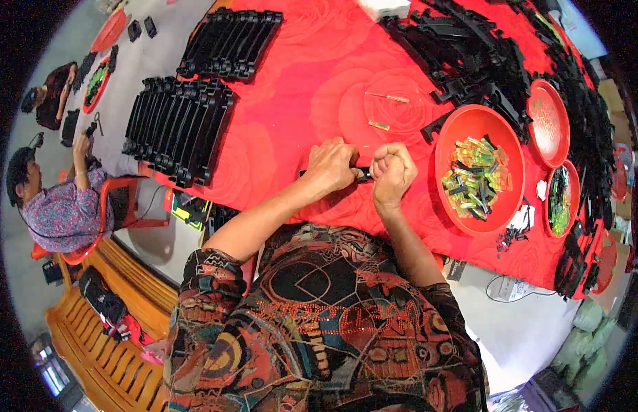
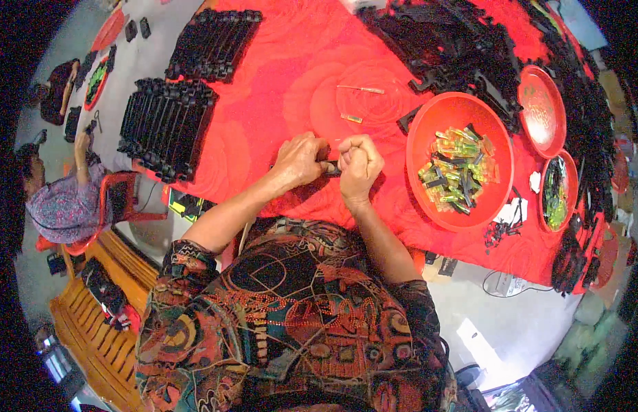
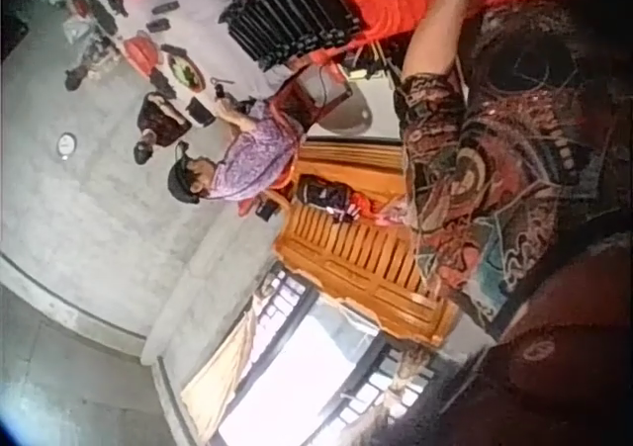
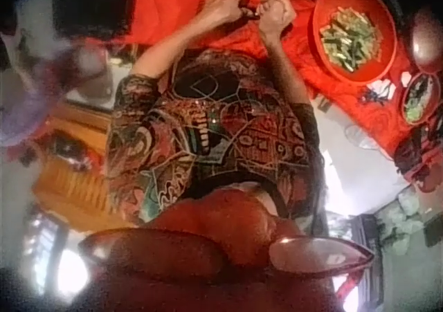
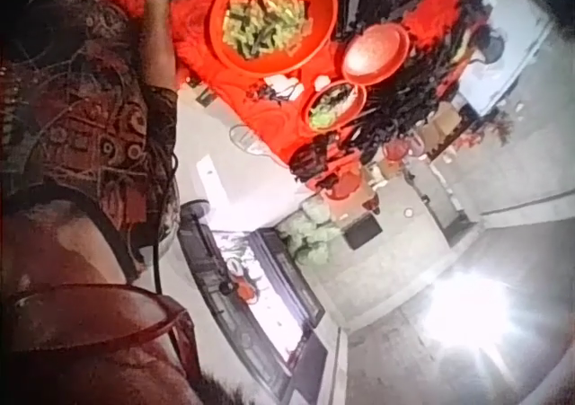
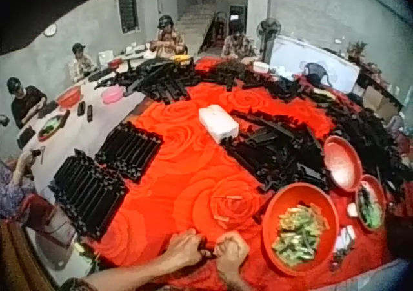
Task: The person assembles small plastic components by hand, joining small connectors and fasteners to plastic housings to create assembled units.
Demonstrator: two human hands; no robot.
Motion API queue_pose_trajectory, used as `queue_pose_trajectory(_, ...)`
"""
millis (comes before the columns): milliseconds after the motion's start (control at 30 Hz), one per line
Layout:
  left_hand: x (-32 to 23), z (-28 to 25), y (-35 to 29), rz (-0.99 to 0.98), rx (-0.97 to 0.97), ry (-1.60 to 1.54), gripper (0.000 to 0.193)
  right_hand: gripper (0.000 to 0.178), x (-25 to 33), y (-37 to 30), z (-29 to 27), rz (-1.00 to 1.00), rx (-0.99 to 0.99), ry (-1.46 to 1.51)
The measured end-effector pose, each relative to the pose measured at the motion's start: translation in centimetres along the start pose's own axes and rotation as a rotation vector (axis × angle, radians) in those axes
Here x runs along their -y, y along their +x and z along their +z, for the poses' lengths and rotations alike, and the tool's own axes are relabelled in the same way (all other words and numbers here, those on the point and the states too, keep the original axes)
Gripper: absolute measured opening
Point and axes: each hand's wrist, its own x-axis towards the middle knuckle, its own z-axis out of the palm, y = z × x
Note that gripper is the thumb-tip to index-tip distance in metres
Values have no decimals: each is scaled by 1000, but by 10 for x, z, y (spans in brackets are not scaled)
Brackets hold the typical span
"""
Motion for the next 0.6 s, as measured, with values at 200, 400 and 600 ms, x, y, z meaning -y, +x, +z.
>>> queue_pose_trajectory(200,4,-2,-1,-33,19,-61,29,15,-1,-4,3,-35,-12,58)
queue_pose_trajectory(400,12,-6,-12,163,-54,-114,37,15,39,-30,-9,-266,50,-115)
queue_pose_trajectory(600,10,1,-41,337,-251,196,46,16,30,-55,-40,-208,-32,-196)
